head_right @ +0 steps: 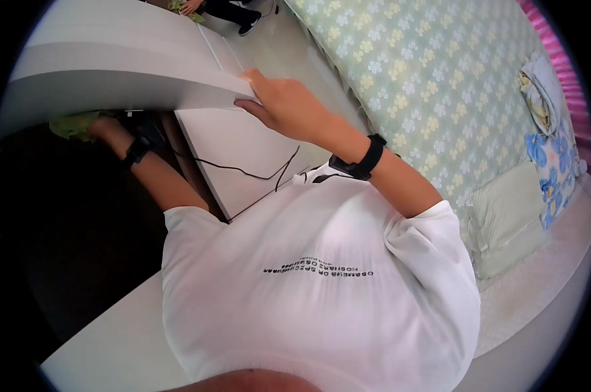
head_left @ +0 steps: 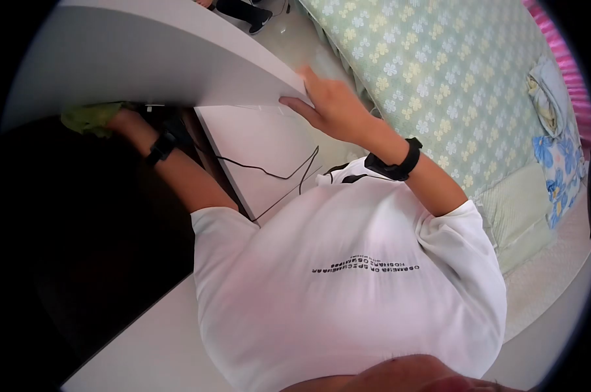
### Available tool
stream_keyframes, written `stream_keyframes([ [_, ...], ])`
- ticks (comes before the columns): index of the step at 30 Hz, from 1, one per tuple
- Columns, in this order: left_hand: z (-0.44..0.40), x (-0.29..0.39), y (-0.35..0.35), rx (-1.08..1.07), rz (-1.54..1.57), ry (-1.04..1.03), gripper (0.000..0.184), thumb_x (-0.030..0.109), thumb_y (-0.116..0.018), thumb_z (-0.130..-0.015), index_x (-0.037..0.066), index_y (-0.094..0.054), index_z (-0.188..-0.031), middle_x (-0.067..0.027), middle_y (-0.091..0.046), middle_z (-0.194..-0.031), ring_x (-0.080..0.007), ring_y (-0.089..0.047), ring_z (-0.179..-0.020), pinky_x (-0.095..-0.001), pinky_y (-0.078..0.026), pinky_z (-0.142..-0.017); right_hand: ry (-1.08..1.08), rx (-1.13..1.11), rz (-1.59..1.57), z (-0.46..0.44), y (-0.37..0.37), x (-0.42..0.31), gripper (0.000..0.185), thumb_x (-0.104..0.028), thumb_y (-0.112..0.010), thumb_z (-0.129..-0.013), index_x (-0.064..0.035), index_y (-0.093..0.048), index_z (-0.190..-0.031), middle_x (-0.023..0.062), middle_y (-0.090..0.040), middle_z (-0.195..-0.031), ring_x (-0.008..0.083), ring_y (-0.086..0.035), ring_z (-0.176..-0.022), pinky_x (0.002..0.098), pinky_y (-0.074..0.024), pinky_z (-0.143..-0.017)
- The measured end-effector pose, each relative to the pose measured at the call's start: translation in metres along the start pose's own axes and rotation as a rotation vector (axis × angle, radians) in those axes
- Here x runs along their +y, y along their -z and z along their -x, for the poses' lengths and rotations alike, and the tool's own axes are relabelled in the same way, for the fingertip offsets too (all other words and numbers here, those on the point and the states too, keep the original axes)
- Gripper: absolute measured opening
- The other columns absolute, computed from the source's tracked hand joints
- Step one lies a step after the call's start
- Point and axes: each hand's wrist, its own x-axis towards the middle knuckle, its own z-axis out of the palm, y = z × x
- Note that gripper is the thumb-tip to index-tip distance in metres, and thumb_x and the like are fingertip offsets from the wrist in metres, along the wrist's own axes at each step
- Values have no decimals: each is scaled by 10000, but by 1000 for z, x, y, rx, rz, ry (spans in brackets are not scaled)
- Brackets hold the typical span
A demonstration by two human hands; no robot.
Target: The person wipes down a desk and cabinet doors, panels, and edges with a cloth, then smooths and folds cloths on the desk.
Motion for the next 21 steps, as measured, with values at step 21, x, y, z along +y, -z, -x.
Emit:
stream_keyframes([
  [21, 84, -17, 1, 23, -15, 57, 589, 363, -531, -975, 18, -362, -1422, -174, -405, -1439, -314, -460, -1264, -433, -359, -1093, -41, 72, -24, -3, -7, 24, 356, -189, -705, -879, -39, -483, -1114, 190, -614, -736, 401, -586, -623, 404, -472, -560],
])
